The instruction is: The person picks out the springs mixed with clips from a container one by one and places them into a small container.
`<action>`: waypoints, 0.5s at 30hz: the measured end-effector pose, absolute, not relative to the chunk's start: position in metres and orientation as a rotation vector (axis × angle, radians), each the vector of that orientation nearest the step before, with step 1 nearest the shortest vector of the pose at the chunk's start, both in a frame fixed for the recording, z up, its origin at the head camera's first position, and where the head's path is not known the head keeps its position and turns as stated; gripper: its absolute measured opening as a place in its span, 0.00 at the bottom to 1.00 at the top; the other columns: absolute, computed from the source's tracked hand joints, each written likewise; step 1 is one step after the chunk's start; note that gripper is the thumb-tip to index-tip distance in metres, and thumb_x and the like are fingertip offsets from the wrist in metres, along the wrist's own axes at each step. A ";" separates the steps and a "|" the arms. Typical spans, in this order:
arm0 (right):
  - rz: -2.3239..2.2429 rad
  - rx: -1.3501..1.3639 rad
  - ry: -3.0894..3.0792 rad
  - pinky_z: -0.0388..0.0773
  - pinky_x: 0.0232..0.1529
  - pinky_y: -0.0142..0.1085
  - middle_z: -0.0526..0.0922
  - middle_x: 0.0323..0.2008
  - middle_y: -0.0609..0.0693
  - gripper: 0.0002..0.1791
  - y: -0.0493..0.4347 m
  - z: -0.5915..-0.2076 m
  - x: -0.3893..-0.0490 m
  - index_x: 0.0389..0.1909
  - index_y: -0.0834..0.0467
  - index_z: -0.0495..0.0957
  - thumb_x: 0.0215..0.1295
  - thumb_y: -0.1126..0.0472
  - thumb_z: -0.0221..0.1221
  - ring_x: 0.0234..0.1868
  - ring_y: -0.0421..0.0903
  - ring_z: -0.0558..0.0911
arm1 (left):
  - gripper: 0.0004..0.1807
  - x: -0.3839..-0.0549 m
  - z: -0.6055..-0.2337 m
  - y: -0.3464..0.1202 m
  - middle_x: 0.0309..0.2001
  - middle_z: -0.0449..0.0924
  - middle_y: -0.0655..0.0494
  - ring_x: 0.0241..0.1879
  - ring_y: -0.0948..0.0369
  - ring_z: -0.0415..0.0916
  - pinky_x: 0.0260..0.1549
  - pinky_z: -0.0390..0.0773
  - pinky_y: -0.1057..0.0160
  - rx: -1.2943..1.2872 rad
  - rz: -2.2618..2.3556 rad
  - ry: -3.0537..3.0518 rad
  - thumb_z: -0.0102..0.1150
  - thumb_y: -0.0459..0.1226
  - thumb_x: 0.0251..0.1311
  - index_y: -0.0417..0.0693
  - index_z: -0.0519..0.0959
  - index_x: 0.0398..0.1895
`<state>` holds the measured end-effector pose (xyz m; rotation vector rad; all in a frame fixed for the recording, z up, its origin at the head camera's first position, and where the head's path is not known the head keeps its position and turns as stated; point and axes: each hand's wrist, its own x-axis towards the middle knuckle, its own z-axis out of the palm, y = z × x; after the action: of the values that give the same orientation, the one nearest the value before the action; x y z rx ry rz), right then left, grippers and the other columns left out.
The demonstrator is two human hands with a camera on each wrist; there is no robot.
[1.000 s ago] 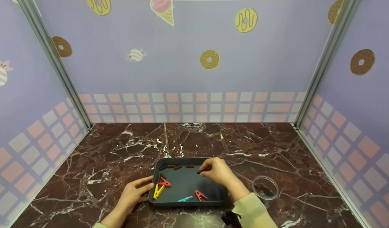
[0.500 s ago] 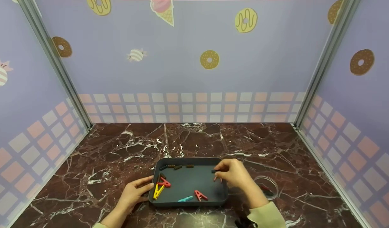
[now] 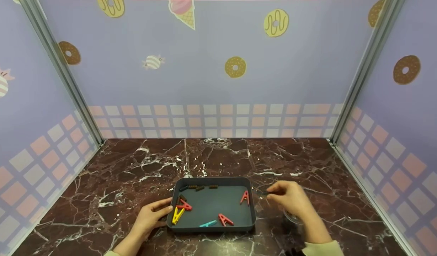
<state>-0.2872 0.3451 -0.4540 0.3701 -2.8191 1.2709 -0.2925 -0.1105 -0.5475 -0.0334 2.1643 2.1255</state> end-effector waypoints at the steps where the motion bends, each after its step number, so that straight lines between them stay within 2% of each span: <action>1: 1.271 0.359 -2.829 0.84 0.33 0.31 0.89 0.39 0.54 0.14 0.350 -0.453 -0.285 0.45 0.63 0.85 0.65 0.57 0.69 0.34 0.39 0.86 | 0.27 -0.292 -0.547 -0.111 0.60 0.81 0.32 0.48 0.51 0.88 0.33 0.90 0.57 -0.034 2.124 2.166 0.66 0.36 0.67 0.33 0.76 0.67; 7: 1.248 0.333 -2.884 0.83 0.33 0.30 0.89 0.39 0.52 0.13 0.375 -0.454 -0.277 0.45 0.60 0.86 0.66 0.56 0.69 0.34 0.39 0.85 | 0.27 -0.292 -0.547 -0.111 0.60 0.81 0.32 0.48 0.51 0.88 0.33 0.90 0.57 -0.029 2.109 2.181 0.66 0.36 0.68 0.33 0.76 0.67; 15: 1.305 0.399 -2.965 0.84 0.32 0.31 0.89 0.39 0.58 0.14 0.399 -0.456 -0.269 0.45 0.67 0.84 0.66 0.60 0.68 0.33 0.37 0.85 | 0.27 -0.292 -0.547 -0.110 0.61 0.80 0.31 0.48 0.52 0.88 0.33 0.90 0.58 -0.024 2.112 2.181 0.65 0.36 0.67 0.33 0.76 0.67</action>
<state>-0.2690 0.3992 -0.4564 0.3988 -2.9646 1.3050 -0.2917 -0.1101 -0.5471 -0.0240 2.1810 2.1120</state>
